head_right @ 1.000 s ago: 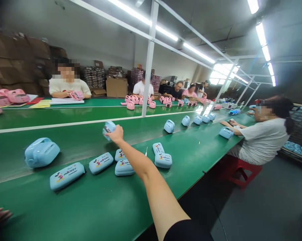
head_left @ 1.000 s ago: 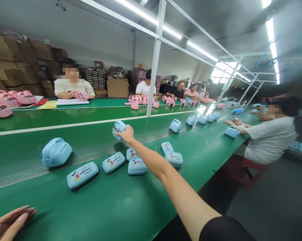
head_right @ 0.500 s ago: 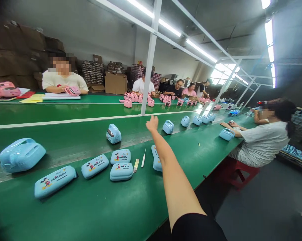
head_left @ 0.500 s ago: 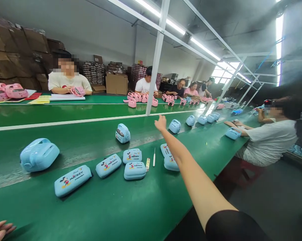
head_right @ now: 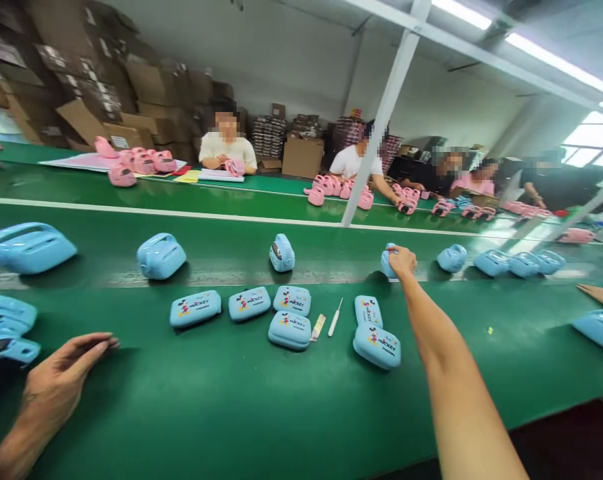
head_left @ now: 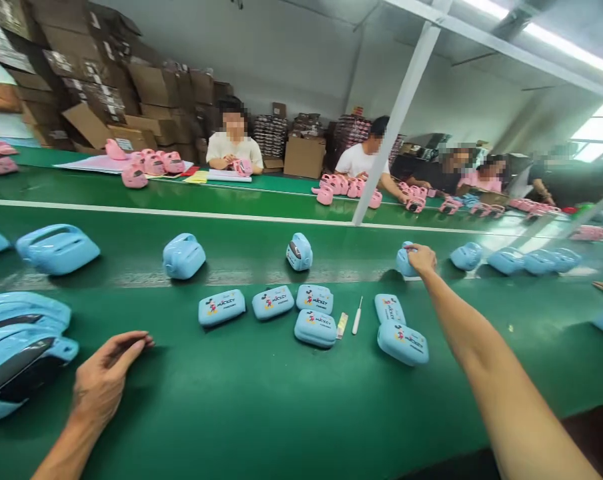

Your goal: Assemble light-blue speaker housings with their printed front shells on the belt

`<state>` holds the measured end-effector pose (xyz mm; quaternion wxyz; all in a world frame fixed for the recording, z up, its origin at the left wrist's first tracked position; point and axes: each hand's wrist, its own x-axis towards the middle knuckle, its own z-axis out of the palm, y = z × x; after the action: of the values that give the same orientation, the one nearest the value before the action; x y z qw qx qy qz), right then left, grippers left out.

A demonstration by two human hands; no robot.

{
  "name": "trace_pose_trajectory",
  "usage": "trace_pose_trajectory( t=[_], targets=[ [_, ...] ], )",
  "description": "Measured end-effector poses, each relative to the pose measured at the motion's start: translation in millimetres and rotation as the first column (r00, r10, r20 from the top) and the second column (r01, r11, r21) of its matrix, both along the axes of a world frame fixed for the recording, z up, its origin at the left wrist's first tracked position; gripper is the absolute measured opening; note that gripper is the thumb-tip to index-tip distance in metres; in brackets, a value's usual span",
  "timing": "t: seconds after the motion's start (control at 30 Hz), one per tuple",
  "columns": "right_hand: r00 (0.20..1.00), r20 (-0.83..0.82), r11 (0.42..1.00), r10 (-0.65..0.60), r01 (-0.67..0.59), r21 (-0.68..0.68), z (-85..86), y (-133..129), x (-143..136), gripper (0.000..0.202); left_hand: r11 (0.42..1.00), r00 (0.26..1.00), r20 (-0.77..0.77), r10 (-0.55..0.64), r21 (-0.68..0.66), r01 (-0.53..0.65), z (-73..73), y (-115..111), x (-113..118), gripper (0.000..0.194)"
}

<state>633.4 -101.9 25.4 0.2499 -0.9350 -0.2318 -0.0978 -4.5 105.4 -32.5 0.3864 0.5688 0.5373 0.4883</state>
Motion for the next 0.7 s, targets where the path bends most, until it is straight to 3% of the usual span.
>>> trace_pose_trajectory(
  t=[0.1, 0.17, 0.2, 0.27, 0.33, 0.4, 0.47, 0.5, 0.57, 0.63, 0.7],
  targets=[
    [0.997, 0.004, 0.994, 0.079, -0.079, 0.073, 23.1, 17.4, -30.2, 0.033, 0.999, 0.997, 0.073, 0.006, -0.034, -0.003, -4.2, -5.1, 6.0, 0.019],
    [0.961, -0.018, 0.950, 0.275, -0.269, 0.156, 37.8, 27.1, -69.2, 0.037, 0.998, 0.998, 0.053, -0.019, 0.061, 0.016, -1.2, -20.7, 20.3, 0.019],
    [0.903, -0.049, 0.888, 0.427, -0.409, 0.211, 43.5, 31.4, -95.3, 0.040, 0.985, 0.995, 0.030, -0.099, 0.145, 0.094, 1.6, -31.1, 29.6, 0.024],
    [0.721, -0.142, 0.720, 0.678, -0.613, 0.325, 50.2, 39.9, -158.7, 0.043, 0.899, 0.944, -0.056, -0.325, 0.291, 0.327, 9.7, -53.1, 49.0, 0.043],
    [0.477, -0.256, 0.541, 0.841, -0.720, 0.434, 50.2, 49.3, -229.3, 0.042, 0.755, 0.844, -0.223, -0.489, 0.377, 0.537, 19.4, -71.7, 64.1, 0.059],
    [0.241, -0.373, 0.424, 0.896, -0.713, 0.558, 44.3, 61.1, -295.2, 0.041, 0.614, 0.726, -0.365, -0.583, 0.389, 0.687, 27.4, -82.8, 69.7, 0.068],
    [0.010, -0.468, 0.354, 0.884, -0.670, 0.653, 34.5, 76.9, -346.0, 0.042, 0.560, 0.682, -0.395, -0.615, 0.390, 0.731, 30.5, -85.7, 64.7, 0.068],
    [-0.060, -0.472, 0.330, 0.879, -0.639, 0.695, 28.7, 86.5, -363.9, 0.044, 0.580, 0.704, -0.360, -0.613, 0.400, 0.710, 29.8, -84.7, 59.0, 0.067],
    [-0.123, -0.455, 0.286, 0.882, -0.629, 0.723, 16.3, 108.8, -385.6, 0.048, 0.697, 0.802, -0.216, -0.557, 0.403, 0.593, 24.8, -79.7, 44.5, 0.069],
    [0.011, -0.390, 0.282, 0.921, -0.710, 0.646, 2.7, 131.8, -394.3, 0.048, 0.856, 0.898, -0.007, -0.440, 0.299, 0.421, 18.2, -72.4, 30.4, 0.080],
    [0.227, -0.245, 0.310, 0.943, -0.867, 0.389, -12.0, 150.4, -398.0, 0.057, 0.957, 0.923, 0.254, -0.289, 0.113, 0.268, 12.5, -63.5, 20.1, 0.089]
  ],
)
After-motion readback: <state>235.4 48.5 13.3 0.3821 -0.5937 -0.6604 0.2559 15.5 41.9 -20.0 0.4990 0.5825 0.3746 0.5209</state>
